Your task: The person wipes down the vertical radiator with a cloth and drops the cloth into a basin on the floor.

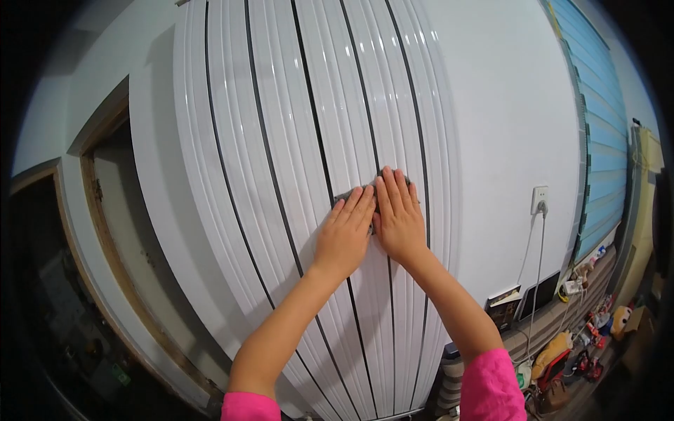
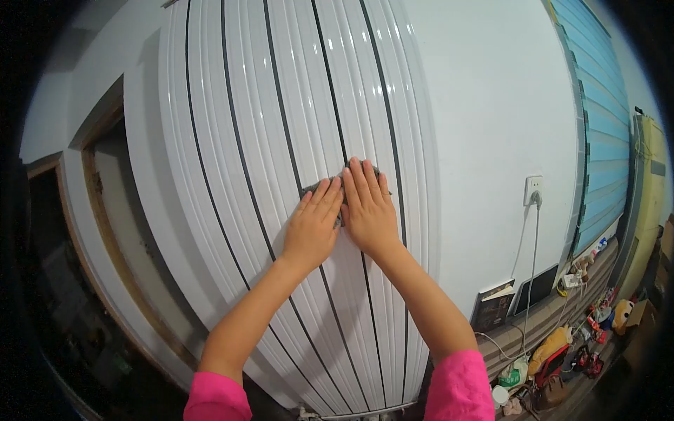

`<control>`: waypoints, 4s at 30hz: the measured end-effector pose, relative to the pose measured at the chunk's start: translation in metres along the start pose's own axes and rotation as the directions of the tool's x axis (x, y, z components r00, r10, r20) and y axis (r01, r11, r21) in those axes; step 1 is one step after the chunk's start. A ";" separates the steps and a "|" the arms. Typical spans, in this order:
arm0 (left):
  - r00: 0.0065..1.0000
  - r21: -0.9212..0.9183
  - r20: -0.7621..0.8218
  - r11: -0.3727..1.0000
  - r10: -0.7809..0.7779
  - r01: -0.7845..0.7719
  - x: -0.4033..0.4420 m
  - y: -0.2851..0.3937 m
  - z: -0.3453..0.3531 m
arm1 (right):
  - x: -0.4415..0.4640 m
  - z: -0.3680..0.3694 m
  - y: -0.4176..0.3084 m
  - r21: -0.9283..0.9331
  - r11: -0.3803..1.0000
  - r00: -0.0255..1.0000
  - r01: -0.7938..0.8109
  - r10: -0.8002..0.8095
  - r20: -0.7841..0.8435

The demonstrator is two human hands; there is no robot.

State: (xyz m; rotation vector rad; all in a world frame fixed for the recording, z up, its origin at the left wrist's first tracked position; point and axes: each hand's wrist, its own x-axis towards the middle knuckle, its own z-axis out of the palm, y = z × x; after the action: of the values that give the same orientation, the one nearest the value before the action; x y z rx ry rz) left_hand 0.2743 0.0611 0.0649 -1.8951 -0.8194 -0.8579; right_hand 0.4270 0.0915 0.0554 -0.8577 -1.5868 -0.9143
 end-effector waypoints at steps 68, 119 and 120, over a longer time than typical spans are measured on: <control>0.996 0.143 -0.075 0.989 0.048 -0.037 0.093 0.076 0.052 | 0.008 -0.019 0.117 0.100 0.994 0.985 -0.049 0.065 -0.161; 1.000 0.290 -0.007 0.957 -0.012 0.013 0.026 0.100 0.072 | -0.061 -0.015 0.093 0.018 0.996 0.996 -0.090 0.090 0.008; 1.000 0.303 -0.005 0.953 -0.005 0.006 0.021 0.102 0.074 | -0.066 -0.015 0.092 0.013 0.996 0.996 -0.086 0.086 0.009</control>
State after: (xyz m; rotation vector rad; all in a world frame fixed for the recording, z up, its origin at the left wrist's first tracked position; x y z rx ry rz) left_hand 0.3851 0.0907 0.0095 -1.6213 -0.8997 -0.6944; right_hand 0.5263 0.1147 0.0043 -0.9144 -1.5500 -0.8386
